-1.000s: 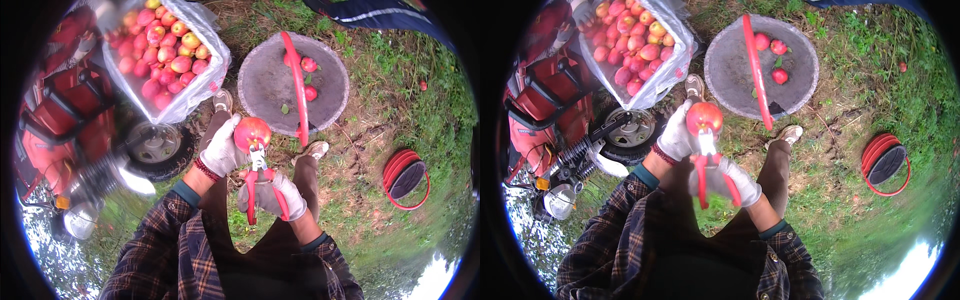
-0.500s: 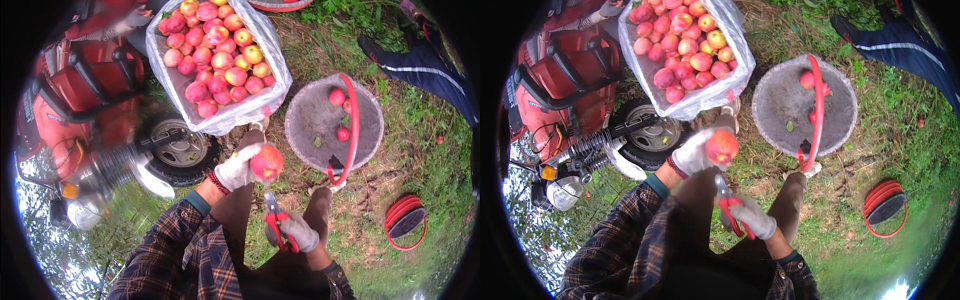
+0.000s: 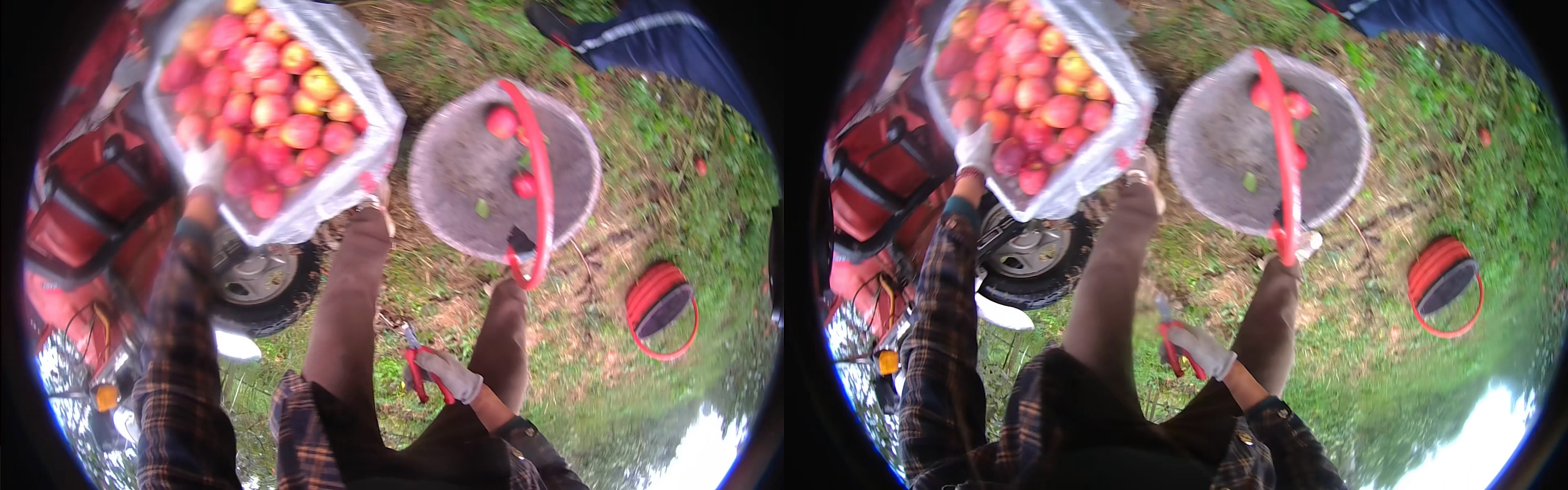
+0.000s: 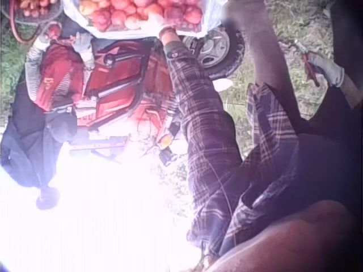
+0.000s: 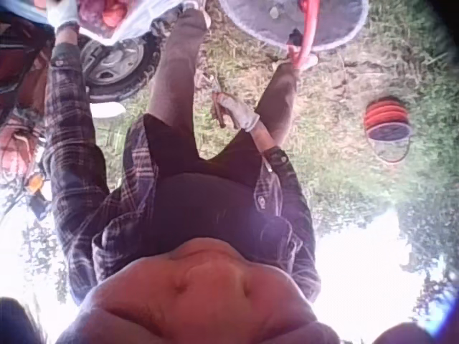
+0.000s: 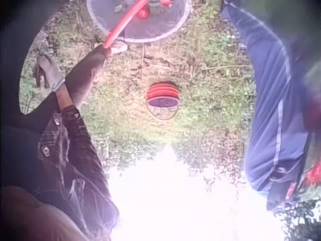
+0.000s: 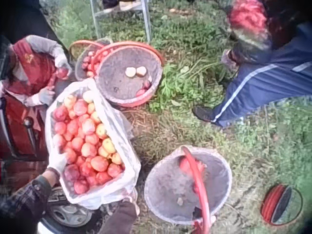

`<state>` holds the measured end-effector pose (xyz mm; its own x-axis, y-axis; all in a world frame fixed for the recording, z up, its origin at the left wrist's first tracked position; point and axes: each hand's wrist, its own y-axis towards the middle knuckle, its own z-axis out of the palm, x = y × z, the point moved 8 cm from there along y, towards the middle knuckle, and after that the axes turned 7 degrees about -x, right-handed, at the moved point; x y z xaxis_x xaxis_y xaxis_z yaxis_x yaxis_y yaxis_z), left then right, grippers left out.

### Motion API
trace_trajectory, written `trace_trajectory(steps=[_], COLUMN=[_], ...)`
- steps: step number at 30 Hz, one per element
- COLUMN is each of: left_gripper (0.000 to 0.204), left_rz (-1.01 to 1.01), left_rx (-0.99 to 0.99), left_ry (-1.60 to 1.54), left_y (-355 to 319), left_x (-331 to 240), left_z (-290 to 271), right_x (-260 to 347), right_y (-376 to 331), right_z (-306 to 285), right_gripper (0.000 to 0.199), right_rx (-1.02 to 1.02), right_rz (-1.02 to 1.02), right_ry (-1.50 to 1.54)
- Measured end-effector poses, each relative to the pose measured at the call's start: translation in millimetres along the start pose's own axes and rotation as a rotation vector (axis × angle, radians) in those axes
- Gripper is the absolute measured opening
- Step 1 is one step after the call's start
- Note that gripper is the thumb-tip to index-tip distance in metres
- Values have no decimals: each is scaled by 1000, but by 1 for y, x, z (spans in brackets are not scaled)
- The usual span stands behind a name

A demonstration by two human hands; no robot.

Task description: The person transfers red apples from a basket into a plastic-lined container, using pruning shears to trim stems or remove blemishes from individual apples before placing them inside. Other people are visible nearby, also handling apples.

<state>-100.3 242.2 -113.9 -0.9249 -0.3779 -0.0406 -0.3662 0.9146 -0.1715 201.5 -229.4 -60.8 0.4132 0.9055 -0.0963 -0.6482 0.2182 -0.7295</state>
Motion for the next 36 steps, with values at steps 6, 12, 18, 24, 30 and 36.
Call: trace_trajectory(steps=[6, 12, 18, 24, 30, 36], left_gripper=[24, 32, 87, 83, 82, 75], left_rz=[772, 296, -355, 16, 637, 778], left_rx=[257, 1047, 837, 790, 634, 540], left_ry=[-442, -783, -435, -534, -362, -482], left_y=[-201, -395, -429, -404, -379, -388], left_x=[-181, -279, -313, -294, -223, -224], left_z=[8, 235, 403, 365, 175, -18], right_x=[-6, -29, -23, -12, 29, 80], right_y=[-17, -27, -43, -46, -94, -113], right_z=[-28, -67, -110, -94, -57, 10], right_gripper=[46, 47, 57, 48, 69, 67], right_rx=[-30, 22, -137, 50, 180, 264], right_rz=[-69, -170, -275, -324, -416, -370], right_ry=[141, 285, 291, 262, 577, 551])
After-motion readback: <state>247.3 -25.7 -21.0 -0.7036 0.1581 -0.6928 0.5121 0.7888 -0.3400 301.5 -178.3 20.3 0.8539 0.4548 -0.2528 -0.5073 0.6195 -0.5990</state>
